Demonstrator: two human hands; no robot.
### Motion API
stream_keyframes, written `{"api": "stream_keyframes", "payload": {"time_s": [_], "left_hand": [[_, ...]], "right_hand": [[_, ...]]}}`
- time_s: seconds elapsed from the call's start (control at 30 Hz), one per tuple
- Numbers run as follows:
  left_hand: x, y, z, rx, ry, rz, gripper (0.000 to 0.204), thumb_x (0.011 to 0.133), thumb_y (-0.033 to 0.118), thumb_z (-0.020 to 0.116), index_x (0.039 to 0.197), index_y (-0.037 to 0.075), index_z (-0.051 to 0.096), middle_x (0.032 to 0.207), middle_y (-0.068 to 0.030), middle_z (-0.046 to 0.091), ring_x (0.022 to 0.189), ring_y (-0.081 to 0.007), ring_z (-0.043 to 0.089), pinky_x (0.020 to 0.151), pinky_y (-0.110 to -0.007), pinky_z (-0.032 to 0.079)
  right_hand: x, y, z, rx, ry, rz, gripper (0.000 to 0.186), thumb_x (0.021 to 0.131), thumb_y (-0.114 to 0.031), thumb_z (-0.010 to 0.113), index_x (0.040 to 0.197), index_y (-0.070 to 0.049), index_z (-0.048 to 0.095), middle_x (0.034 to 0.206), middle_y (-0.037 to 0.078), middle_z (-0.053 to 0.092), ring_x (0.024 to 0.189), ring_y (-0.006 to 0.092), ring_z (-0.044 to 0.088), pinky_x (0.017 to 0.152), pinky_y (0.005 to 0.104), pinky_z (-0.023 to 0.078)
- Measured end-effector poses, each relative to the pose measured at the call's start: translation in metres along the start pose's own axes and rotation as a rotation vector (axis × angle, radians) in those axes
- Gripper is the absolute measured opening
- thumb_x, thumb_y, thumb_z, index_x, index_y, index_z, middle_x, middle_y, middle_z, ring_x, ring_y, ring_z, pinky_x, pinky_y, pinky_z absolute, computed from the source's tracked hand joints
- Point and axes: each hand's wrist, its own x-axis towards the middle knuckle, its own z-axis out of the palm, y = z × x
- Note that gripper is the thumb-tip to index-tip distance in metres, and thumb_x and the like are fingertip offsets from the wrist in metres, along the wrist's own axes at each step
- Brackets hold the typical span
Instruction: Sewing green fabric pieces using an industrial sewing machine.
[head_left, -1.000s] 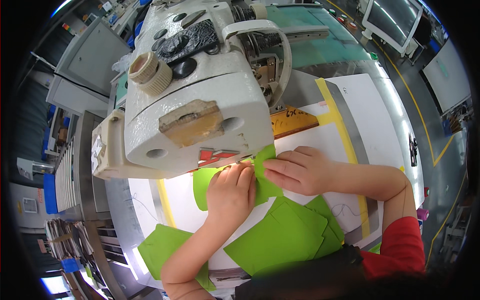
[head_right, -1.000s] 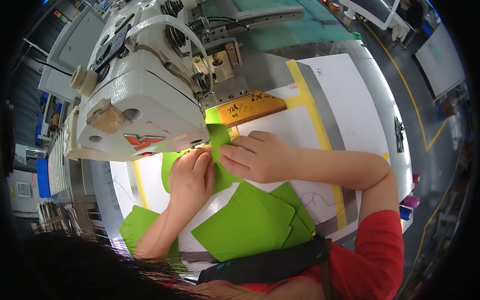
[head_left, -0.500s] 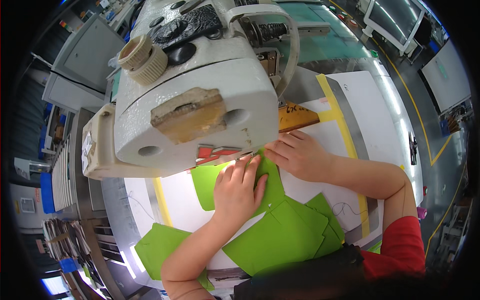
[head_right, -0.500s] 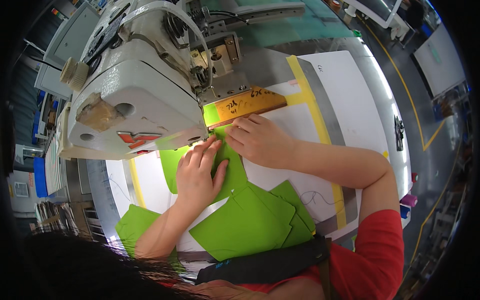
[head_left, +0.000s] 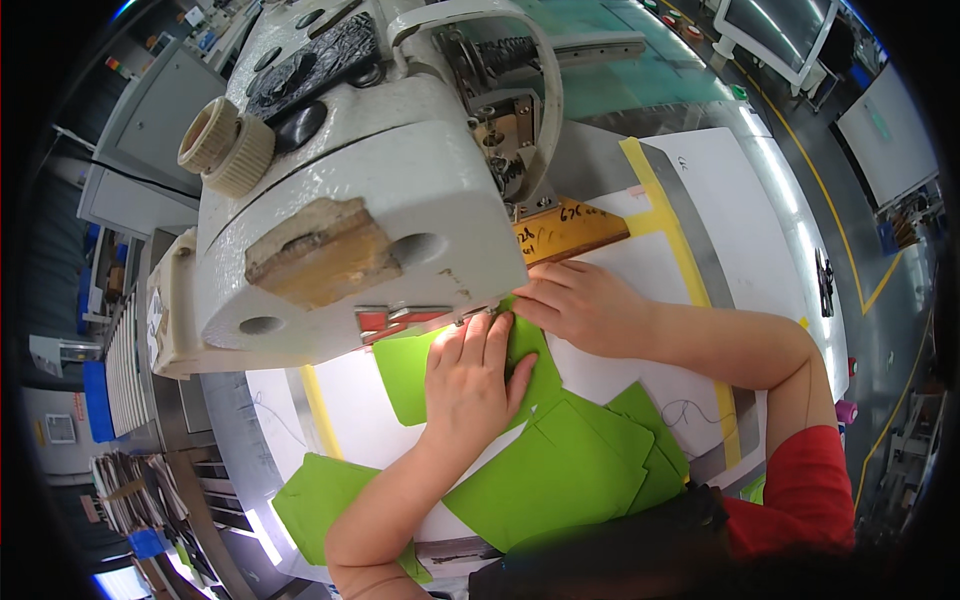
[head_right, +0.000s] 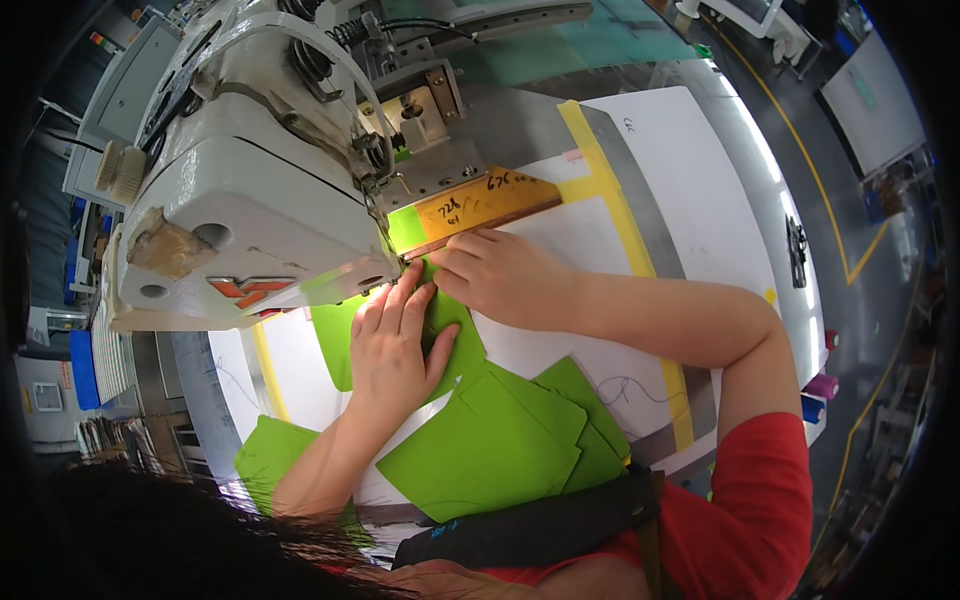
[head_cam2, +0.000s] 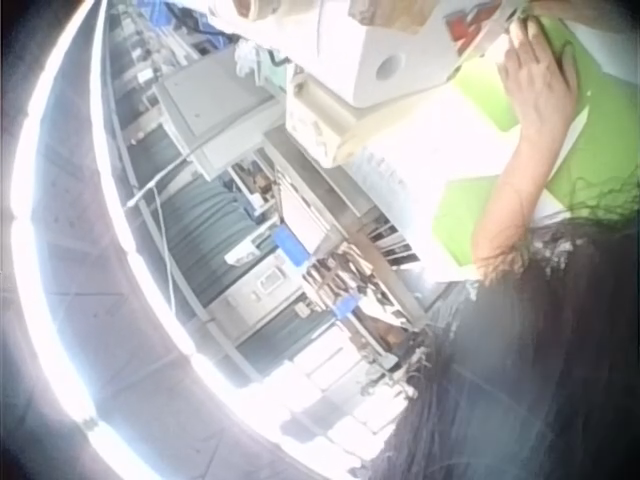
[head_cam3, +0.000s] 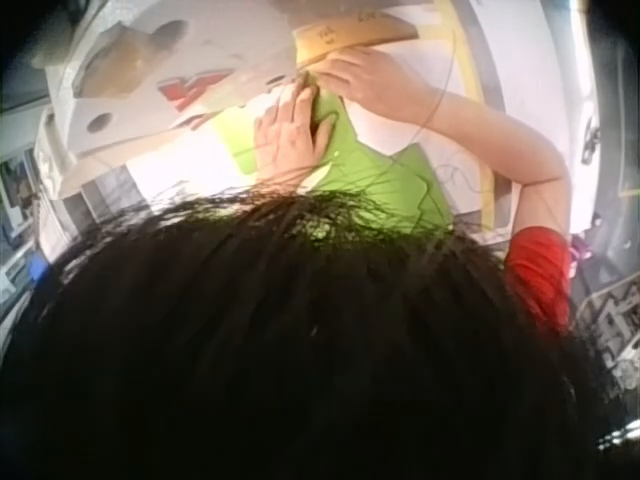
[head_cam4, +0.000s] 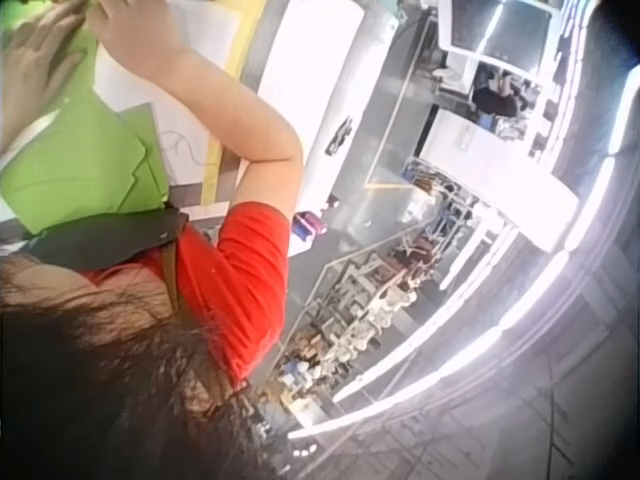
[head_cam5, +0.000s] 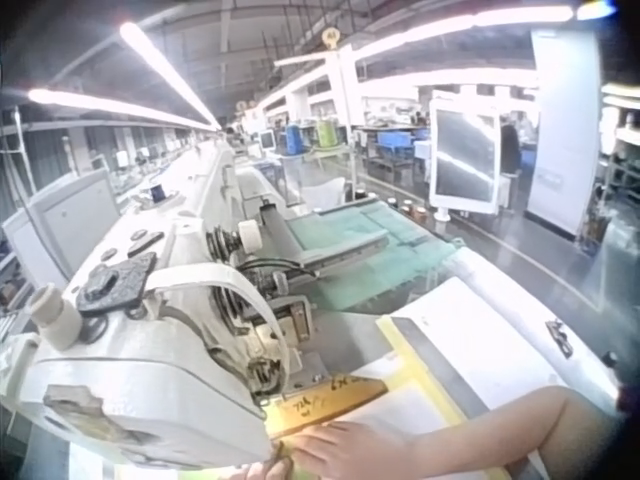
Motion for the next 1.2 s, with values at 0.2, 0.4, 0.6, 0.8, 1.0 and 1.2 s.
{"api": "stream_keyframes", "payload": {"time_s": [0.2,0.4,0.6,0.8,1.0,1.2], "left_hand": [[0.001,-0.001,0.001,0.035,0.01,0.022,0.046,0.081,0.028,0.068,0.118,0.002,0.059,0.13,-0.0128,0.056,0.11,-0.0287,0.056,0.095,-0.038,0.039],[0.001,0.0,0.0,0.065,0.015,0.034,0.047,0.081,0.028,0.068,0.118,0.001,0.059,0.128,-0.0129,0.057,0.109,-0.0279,0.056,0.094,-0.037,0.04],[0.002,0.0,0.0,0.051,0.015,0.024,0.048,0.08,0.027,0.068,0.118,0.0,0.059,0.129,-0.0135,0.057,0.109,-0.0285,0.056,0.095,-0.037,0.04],[0.001,-0.001,0.0,0.023,0.004,0.011,0.049,0.08,0.027,0.069,0.12,0.001,0.058,0.131,-0.0134,0.055,0.11,-0.0303,0.055,0.096,-0.039,0.039],[0.0,-0.003,0.002,0.015,-0.001,0.027,0.051,0.079,0.026,0.071,0.123,0.003,0.057,0.133,-0.0132,0.054,0.111,-0.0304,0.055,0.097,-0.039,0.039],[-0.002,-0.004,0.003,0.018,-0.001,0.025,0.052,0.079,0.025,0.072,0.124,0.004,0.058,0.133,-0.0136,0.053,0.111,-0.0298,0.055,0.097,-0.039,0.039]], "right_hand": [[0.002,0.0,0.0,-0.014,-0.061,-0.016,0.032,0.074,-0.01,0.062,0.104,-0.001,0.061,0.102,0.008,0.058,0.102,0.0229,0.057,0.083,0.0328,0.053],[0.001,0.0,0.003,-0.03,-0.044,-0.018,0.032,0.073,-0.01,0.063,0.104,-0.001,0.061,0.101,0.006,0.058,0.102,0.0219,0.057,0.079,0.0303,0.053],[0.002,-0.001,0.005,-0.026,-0.055,-0.007,0.032,0.074,-0.01,0.062,0.104,-0.002,0.06,0.101,0.007,0.057,0.102,0.0217,0.057,0.081,0.0309,0.053],[-0.007,-0.008,-0.004,-0.027,-0.057,0.049,0.031,0.079,-0.013,0.057,0.107,-0.002,0.061,0.114,0.009,0.057,0.108,0.0228,0.056,0.091,0.0345,0.047],[-0.012,-0.014,-0.001,-0.1,-0.084,0.04,0.033,0.08,-0.015,0.056,0.11,-0.001,0.061,0.126,0.01,0.055,0.115,0.0216,0.052,0.088,0.0336,0.046],[-0.012,-0.021,0.002,-0.168,-0.149,0.073,0.035,0.08,-0.016,0.056,0.111,0.0,0.06,0.129,0.011,0.053,0.115,0.0232,0.051,0.086,0.0333,0.046]]}}
